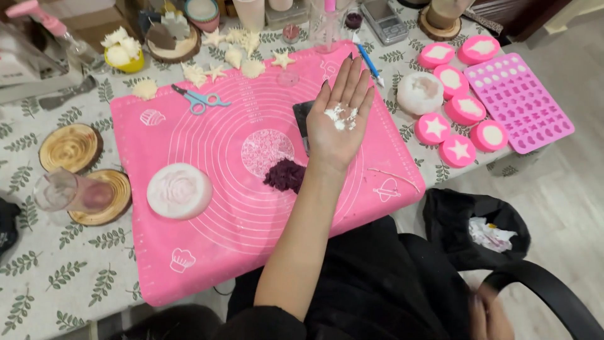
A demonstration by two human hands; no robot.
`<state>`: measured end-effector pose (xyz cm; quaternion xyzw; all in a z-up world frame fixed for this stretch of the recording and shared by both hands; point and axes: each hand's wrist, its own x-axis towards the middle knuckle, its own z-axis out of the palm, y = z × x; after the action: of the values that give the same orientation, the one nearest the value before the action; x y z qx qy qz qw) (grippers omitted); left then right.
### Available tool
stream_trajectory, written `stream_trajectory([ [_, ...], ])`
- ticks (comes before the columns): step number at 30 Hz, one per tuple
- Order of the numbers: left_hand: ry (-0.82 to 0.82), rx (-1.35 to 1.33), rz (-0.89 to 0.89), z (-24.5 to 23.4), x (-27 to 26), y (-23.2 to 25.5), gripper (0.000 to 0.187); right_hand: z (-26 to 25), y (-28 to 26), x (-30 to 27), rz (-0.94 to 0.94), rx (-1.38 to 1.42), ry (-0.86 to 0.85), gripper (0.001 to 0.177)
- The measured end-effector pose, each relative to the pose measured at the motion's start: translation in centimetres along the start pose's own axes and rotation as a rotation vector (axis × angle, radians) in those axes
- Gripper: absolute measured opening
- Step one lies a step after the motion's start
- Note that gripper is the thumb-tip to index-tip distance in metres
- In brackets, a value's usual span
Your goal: Preparing pliable purple molding material with a scraper and pressing it into a floral-shaped mold.
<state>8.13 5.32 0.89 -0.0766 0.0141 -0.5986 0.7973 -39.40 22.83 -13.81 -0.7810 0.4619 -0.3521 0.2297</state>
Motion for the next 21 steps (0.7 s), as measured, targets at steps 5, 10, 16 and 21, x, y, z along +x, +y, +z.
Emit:
stream_trajectory([
  [5,0.012,0.028,-0.002,-0.6,-0.4,-2.2,0.051,5.3,-19.0,24.5,-0.151,0.038,-0.003,0.045],
  [10,-0.043,0.162,0.056,-0.4,0.0,-2.5,0.054,14.8,-24.5,36.4,-0.391,0.109,-0.119,0.04],
  [16,-0.169,0.154,0.186,-2.0,2.4,-1.7,0.056,21.0,-22.8,41.0,-0.414,-0.045,-0.252,0.062],
  [21,-0.097,0.191,0.223,-1.1,3.6,-3.2,0.058,20.5,-22.8,42.5,-0.251,-0.076,-0.339,0.067],
])
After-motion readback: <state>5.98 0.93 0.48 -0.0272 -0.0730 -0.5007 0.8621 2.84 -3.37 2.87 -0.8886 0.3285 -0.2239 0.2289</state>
